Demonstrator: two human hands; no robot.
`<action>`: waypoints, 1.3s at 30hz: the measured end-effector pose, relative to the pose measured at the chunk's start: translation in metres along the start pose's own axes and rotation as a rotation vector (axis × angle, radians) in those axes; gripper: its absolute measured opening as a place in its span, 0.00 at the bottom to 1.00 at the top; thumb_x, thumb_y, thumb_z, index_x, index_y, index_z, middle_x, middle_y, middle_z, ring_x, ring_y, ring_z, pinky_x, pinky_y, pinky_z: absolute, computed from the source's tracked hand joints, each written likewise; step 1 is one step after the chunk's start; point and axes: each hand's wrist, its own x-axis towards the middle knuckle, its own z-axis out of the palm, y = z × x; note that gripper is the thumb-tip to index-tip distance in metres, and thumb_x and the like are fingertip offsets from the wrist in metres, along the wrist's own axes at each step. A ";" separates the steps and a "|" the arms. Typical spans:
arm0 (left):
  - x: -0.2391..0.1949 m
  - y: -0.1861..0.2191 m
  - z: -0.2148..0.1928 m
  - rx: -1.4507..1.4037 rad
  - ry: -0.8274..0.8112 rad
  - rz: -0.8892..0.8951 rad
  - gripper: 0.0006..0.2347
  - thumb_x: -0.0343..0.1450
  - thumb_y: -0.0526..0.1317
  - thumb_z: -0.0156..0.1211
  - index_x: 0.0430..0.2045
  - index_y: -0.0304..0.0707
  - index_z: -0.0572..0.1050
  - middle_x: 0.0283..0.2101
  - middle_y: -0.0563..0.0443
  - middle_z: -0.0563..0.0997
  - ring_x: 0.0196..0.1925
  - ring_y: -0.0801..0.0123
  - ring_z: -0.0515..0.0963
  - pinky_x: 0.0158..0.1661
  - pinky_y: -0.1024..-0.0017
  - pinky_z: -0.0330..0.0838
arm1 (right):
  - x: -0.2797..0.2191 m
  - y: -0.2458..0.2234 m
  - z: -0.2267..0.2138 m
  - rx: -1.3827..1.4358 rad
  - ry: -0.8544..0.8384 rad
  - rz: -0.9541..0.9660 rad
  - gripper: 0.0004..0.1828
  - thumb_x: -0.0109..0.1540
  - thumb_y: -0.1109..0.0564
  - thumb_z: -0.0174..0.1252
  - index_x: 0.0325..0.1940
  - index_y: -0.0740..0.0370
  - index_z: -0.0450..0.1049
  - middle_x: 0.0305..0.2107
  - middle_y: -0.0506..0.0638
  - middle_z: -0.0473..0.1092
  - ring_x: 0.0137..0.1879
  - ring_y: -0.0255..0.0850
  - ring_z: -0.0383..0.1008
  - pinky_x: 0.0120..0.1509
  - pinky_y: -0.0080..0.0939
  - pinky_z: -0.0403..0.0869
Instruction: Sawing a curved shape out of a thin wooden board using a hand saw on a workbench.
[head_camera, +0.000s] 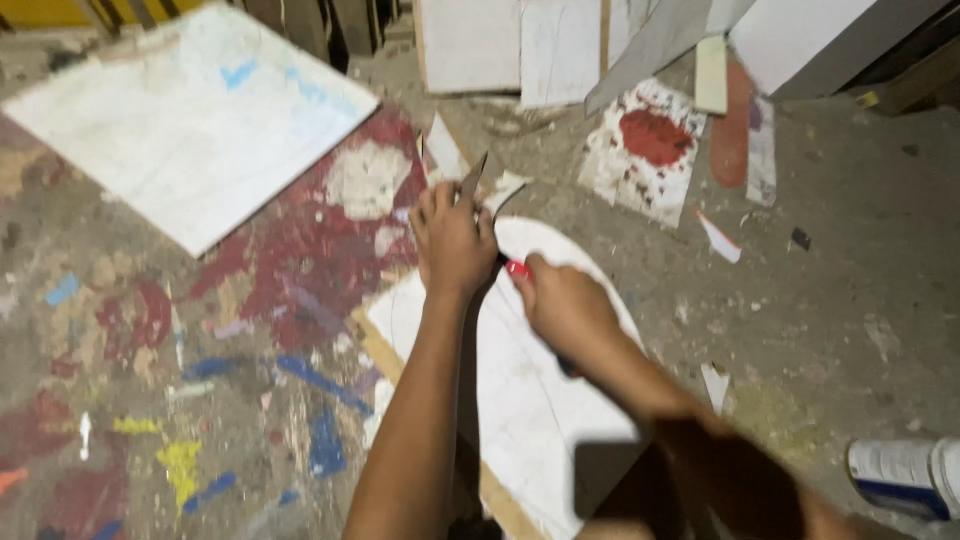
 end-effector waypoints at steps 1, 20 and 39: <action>-0.001 -0.010 0.006 0.001 -0.012 -0.015 0.07 0.72 0.43 0.57 0.33 0.41 0.79 0.53 0.50 0.72 0.65 0.55 0.63 0.64 0.55 0.52 | 0.001 -0.001 -0.005 0.000 -0.019 0.002 0.23 0.70 0.45 0.45 0.54 0.65 0.75 0.32 0.72 0.76 0.42 0.71 0.80 0.42 0.63 0.77; 0.010 -0.021 0.027 -0.002 -0.033 0.052 0.04 0.71 0.40 0.59 0.29 0.43 0.77 0.48 0.54 0.71 0.63 0.59 0.63 0.64 0.57 0.49 | 0.053 0.058 -0.013 0.266 -0.169 -0.118 0.18 0.68 0.45 0.52 0.41 0.63 0.75 0.24 0.65 0.73 0.37 0.58 0.76 0.44 0.53 0.74; 0.005 -0.017 0.022 -0.022 -0.015 0.060 0.03 0.70 0.40 0.60 0.28 0.43 0.76 0.47 0.55 0.70 0.62 0.59 0.63 0.65 0.57 0.50 | 0.061 0.058 -0.062 0.003 -0.170 -0.098 0.18 0.67 0.41 0.55 0.48 0.55 0.80 0.32 0.61 0.79 0.43 0.58 0.80 0.51 0.55 0.76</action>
